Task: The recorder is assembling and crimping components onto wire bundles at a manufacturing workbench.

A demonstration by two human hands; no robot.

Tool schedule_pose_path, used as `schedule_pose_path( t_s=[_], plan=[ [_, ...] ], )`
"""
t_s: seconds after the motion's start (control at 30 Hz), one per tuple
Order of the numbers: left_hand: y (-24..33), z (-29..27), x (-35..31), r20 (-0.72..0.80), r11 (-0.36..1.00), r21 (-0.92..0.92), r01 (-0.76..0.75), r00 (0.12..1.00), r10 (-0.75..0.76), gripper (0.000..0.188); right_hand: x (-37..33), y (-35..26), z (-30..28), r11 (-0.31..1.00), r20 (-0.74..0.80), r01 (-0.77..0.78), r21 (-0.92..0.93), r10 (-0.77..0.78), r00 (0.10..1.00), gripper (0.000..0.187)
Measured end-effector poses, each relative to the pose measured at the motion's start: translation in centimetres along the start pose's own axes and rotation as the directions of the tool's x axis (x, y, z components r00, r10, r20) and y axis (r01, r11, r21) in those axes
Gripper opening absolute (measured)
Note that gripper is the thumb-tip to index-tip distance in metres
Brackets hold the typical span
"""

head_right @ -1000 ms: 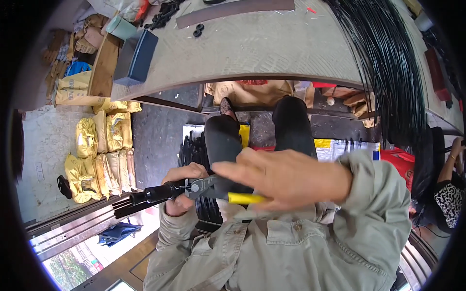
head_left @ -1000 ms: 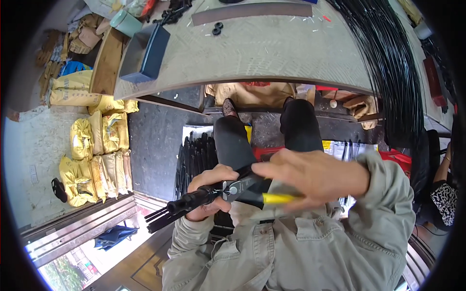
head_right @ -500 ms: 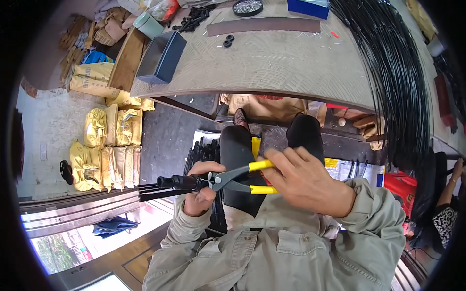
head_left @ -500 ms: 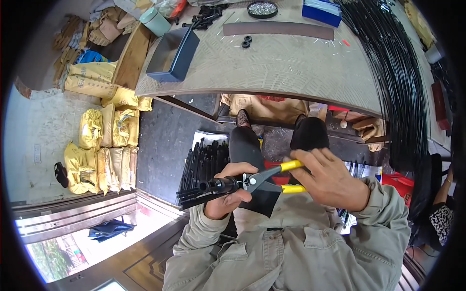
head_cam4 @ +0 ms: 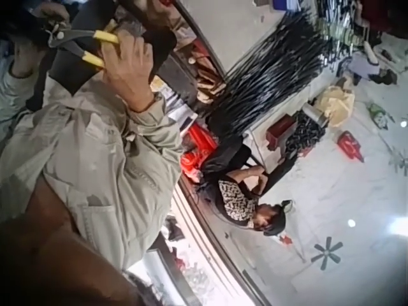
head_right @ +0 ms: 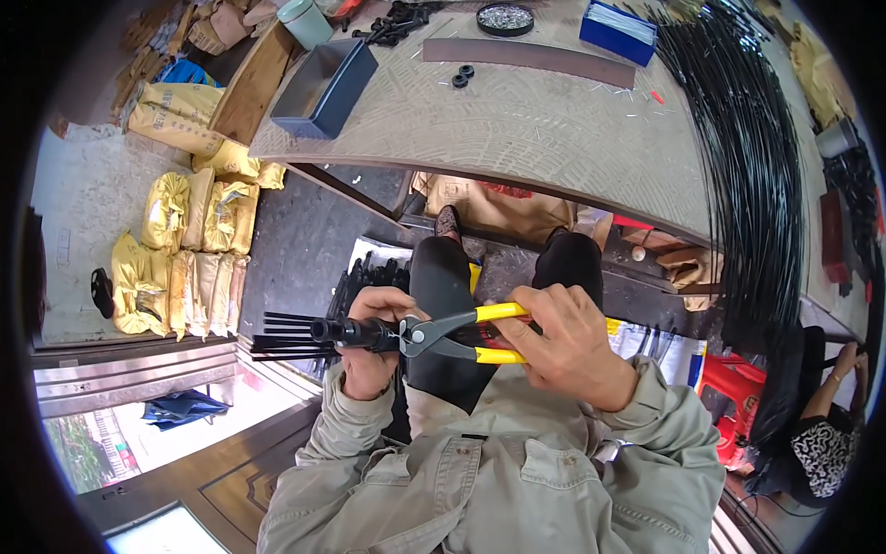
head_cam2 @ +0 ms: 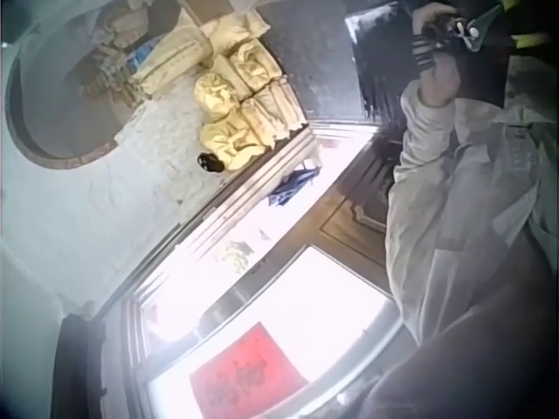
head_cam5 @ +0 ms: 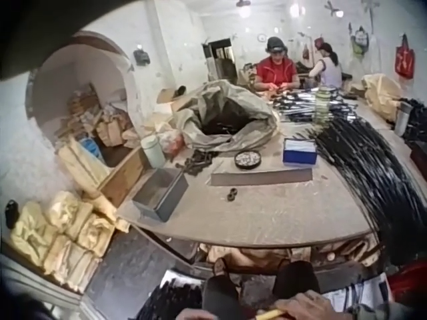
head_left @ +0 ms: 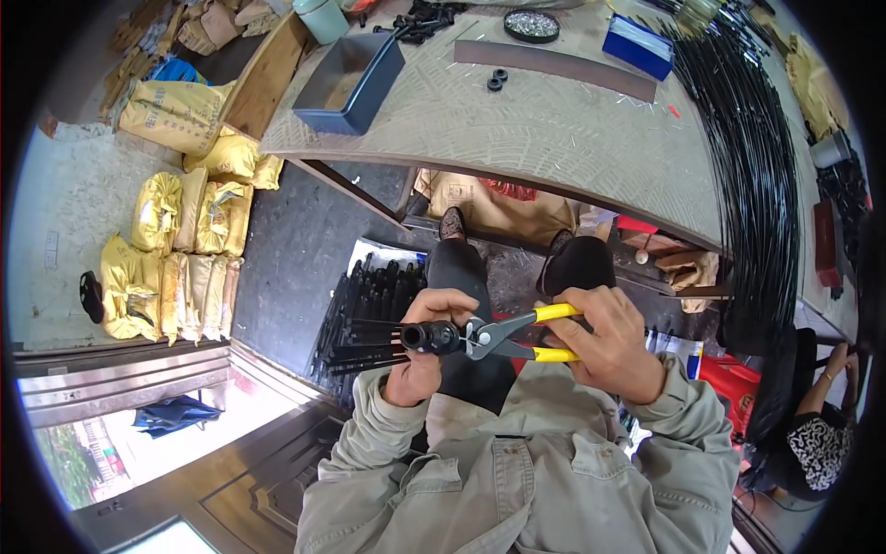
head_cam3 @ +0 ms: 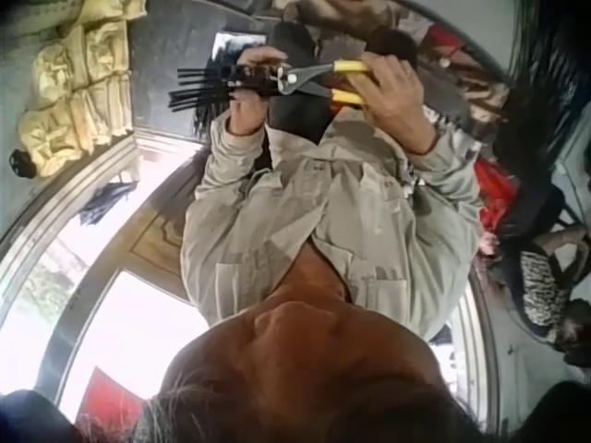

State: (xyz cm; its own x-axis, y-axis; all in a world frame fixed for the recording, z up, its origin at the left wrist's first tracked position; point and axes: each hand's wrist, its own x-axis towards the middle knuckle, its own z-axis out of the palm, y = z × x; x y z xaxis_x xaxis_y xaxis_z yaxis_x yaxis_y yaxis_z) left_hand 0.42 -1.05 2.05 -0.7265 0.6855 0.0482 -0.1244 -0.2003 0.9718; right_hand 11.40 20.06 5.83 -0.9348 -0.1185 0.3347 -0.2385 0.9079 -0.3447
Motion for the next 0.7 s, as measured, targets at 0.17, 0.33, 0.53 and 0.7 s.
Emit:
schedule_pose_path(
  t_s=[0.17,0.33,0.53,0.7],
  plan=[
    [1.6,0.9,1.2,0.006,0.996,-0.050,-0.076,0.997,0.076,0.067,2.0,1.5,-3.6,0.824,0.452,-0.218,0.524,-0.051,0.890,0.021],
    [2.8,0.9,2.7,0.088,0.991,-0.111,-0.069,0.993,0.079,0.064,1.0,1.5,-0.2,-0.247,0.631,-0.760,0.602,-0.436,0.642,0.031],
    [2.0,-0.5,2.8,-0.050,0.999,0.027,-0.027,0.998,0.028,0.084,-0.6,-5.7,7.9,-0.881,0.284,-0.393,0.262,-0.319,0.904,0.023],
    [2.5,-0.8,1.9,-0.155,1.000,0.019,-0.025,0.988,0.028,0.081,1.9,-2.6,4.4,-0.162,0.412,-0.418,0.894,-0.072,0.908,0.018]
  ],
)
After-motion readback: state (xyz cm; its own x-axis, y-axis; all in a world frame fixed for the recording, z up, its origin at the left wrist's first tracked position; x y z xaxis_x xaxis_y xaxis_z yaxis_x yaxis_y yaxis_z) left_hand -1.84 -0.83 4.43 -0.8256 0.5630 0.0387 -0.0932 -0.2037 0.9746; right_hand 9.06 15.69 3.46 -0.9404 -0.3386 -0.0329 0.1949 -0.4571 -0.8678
